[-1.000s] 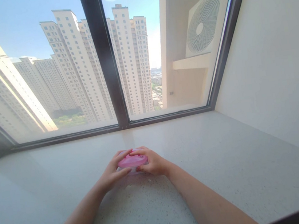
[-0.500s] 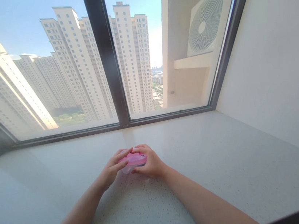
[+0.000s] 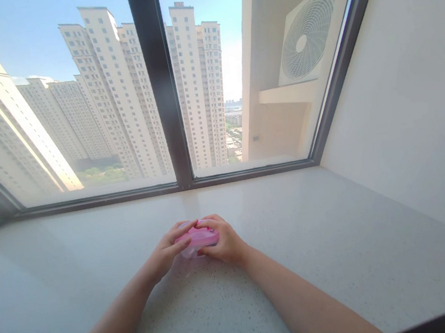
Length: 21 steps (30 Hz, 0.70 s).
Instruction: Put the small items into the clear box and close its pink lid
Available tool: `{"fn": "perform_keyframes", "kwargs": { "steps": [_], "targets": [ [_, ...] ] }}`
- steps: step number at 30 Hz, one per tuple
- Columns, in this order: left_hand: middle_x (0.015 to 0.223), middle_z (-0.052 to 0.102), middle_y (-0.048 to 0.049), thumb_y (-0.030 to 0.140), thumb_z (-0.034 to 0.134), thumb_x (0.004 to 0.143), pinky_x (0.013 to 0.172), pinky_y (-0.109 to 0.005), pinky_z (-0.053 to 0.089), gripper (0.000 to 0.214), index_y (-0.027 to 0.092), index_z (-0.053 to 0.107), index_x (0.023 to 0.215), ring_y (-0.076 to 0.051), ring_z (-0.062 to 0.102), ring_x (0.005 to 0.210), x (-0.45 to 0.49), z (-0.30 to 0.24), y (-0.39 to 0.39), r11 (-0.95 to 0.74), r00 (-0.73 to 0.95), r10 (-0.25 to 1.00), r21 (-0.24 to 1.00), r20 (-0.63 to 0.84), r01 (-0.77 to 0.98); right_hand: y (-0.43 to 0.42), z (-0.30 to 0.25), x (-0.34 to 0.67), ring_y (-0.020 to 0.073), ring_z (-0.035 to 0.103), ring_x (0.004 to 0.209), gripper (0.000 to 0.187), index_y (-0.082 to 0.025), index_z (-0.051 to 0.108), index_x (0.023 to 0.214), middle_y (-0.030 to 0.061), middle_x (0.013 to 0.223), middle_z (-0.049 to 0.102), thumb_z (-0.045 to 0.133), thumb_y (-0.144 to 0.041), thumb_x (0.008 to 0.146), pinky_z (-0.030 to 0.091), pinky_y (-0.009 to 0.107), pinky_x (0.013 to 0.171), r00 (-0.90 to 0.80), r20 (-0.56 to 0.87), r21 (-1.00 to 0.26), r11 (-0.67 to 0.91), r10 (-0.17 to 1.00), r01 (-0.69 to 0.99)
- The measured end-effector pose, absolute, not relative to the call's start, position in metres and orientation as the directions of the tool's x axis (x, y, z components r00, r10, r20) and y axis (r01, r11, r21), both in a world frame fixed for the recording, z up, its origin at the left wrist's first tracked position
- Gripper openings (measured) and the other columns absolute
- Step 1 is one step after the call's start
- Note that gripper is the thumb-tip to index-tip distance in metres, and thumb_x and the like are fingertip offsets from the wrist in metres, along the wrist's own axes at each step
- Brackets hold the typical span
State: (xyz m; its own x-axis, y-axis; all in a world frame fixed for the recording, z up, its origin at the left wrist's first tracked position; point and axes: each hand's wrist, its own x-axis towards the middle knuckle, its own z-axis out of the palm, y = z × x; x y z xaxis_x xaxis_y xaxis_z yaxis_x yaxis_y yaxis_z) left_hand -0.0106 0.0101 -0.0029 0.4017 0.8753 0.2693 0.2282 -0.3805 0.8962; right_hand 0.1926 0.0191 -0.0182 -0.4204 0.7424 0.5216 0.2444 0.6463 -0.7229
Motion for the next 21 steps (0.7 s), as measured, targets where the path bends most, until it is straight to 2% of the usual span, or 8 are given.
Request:
{"fn": "perform_keyframes", "kwargs": {
  "steps": [3, 5, 8, 10, 12, 13, 17, 21],
  "targets": [
    [0.13, 0.051, -0.0078, 0.037, 0.054, 0.085, 0.105, -0.04, 0.032, 0.048, 0.028, 0.05, 0.132, -0.026, 0.043, 0.123, -0.01, -0.009, 0.011, -0.438, 0.363, 0.872, 0.856, 0.329, 0.274, 0.025, -0.015, 0.198, 0.0239, 0.053, 0.109, 0.06, -0.024, 0.056, 0.122, 0.0078, 0.119, 0.054, 0.072, -0.018, 0.064, 0.041, 0.039, 0.096, -0.517, 0.524, -0.677, 0.7, 0.676, 0.228],
    [0.135, 0.047, -0.009, 0.04, 0.052, 0.086, 0.102, -0.04, 0.036, 0.054, 0.028, 0.041, 0.138, -0.025, 0.043, 0.124, -0.011, -0.012, 0.014, -0.435, 0.29, 0.891, 0.843, 0.35, 0.318, 0.031, -0.016, 0.204, 0.0239, 0.053, 0.108, 0.06, -0.025, 0.055, 0.123, 0.0075, 0.118, 0.055, 0.069, -0.017, 0.066, 0.041, 0.039, 0.095, -0.509, 0.532, -0.646, 0.713, 0.677, 0.273],
    [0.13, 0.049, -0.0116, 0.044, 0.049, 0.086, 0.093, -0.041, 0.043, 0.055, 0.026, 0.04, 0.138, -0.024, 0.053, 0.113, -0.02, -0.016, 0.022, -0.363, 0.134, 0.932, 0.847, 0.338, 0.389, 0.045, -0.02, 0.221, 0.0245, 0.053, 0.105, 0.059, -0.024, 0.056, 0.123, 0.0077, 0.113, 0.057, 0.068, -0.018, 0.066, 0.041, 0.04, 0.094, -0.328, 0.545, -0.622, 0.635, 0.771, 0.459],
    [0.121, 0.054, -0.0127, 0.045, 0.05, 0.083, 0.086, -0.04, 0.047, 0.053, 0.02, 0.047, 0.13, -0.024, 0.059, 0.101, -0.028, -0.018, 0.028, -0.303, 0.022, 0.944, 0.84, 0.329, 0.451, 0.057, -0.024, 0.241, 0.0254, 0.053, 0.103, 0.057, -0.023, 0.057, 0.123, 0.0082, 0.11, 0.057, 0.066, -0.02, 0.067, 0.041, 0.042, 0.094, -0.082, 0.537, -0.635, 0.467, 0.839, 0.616],
    [0.114, 0.057, -0.013, 0.047, 0.05, 0.081, 0.081, -0.039, 0.048, 0.053, 0.016, 0.051, 0.124, -0.022, 0.061, 0.092, -0.035, -0.019, 0.033, -0.244, -0.062, 0.948, 0.839, 0.312, 0.487, 0.067, -0.03, 0.262, 0.027, 0.052, 0.101, 0.055, -0.019, 0.058, 0.123, 0.0111, 0.108, 0.056, 0.064, -0.021, 0.068, 0.04, 0.044, 0.095, 0.189, 0.534, -0.656, 0.262, 0.824, 0.708],
    [0.11, 0.059, -0.0128, 0.047, 0.051, 0.08, 0.079, -0.038, 0.049, 0.052, 0.015, 0.052, 0.121, -0.022, 0.061, 0.088, -0.037, -0.019, 0.034, -0.224, -0.09, 0.947, 0.834, 0.309, 0.504, 0.071, -0.032, 0.272, 0.0278, 0.052, 0.101, 0.055, -0.017, 0.058, 0.123, 0.0125, 0.107, 0.054, 0.064, -0.023, 0.069, 0.039, 0.044, 0.096, 0.269, 0.531, -0.657, 0.19, 0.804, 0.729],
    [0.097, 0.062, -0.0098, 0.047, 0.049, 0.079, 0.075, -0.036, 0.049, 0.043, 0.014, 0.057, 0.106, -0.02, 0.061, 0.078, -0.039, -0.018, 0.036, -0.195, -0.115, 0.939, 0.776, 0.325, 0.599, 0.079, -0.04, 0.29, 0.0295, 0.049, 0.106, 0.059, -0.019, 0.053, 0.127, 0.0134, 0.109, 0.051, 0.063, -0.028, 0.07, 0.039, 0.045, 0.095, 0.307, 0.545, -0.625, 0.134, 0.78, 0.769],
    [0.084, 0.063, -0.0045, 0.045, 0.05, 0.078, 0.068, -0.031, 0.046, 0.029, 0.018, 0.058, 0.088, -0.018, 0.059, 0.07, -0.036, -0.014, 0.032, -0.177, -0.091, 0.944, 0.722, 0.316, 0.669, 0.074, -0.03, 0.284, 0.0404, 0.038, 0.119, 0.082, -0.021, 0.043, 0.134, 0.0195, 0.131, 0.038, 0.072, -0.045, 0.061, 0.034, 0.056, 0.092, 0.373, 0.559, -0.59, 0.038, 0.74, 0.807]
  ]
}}
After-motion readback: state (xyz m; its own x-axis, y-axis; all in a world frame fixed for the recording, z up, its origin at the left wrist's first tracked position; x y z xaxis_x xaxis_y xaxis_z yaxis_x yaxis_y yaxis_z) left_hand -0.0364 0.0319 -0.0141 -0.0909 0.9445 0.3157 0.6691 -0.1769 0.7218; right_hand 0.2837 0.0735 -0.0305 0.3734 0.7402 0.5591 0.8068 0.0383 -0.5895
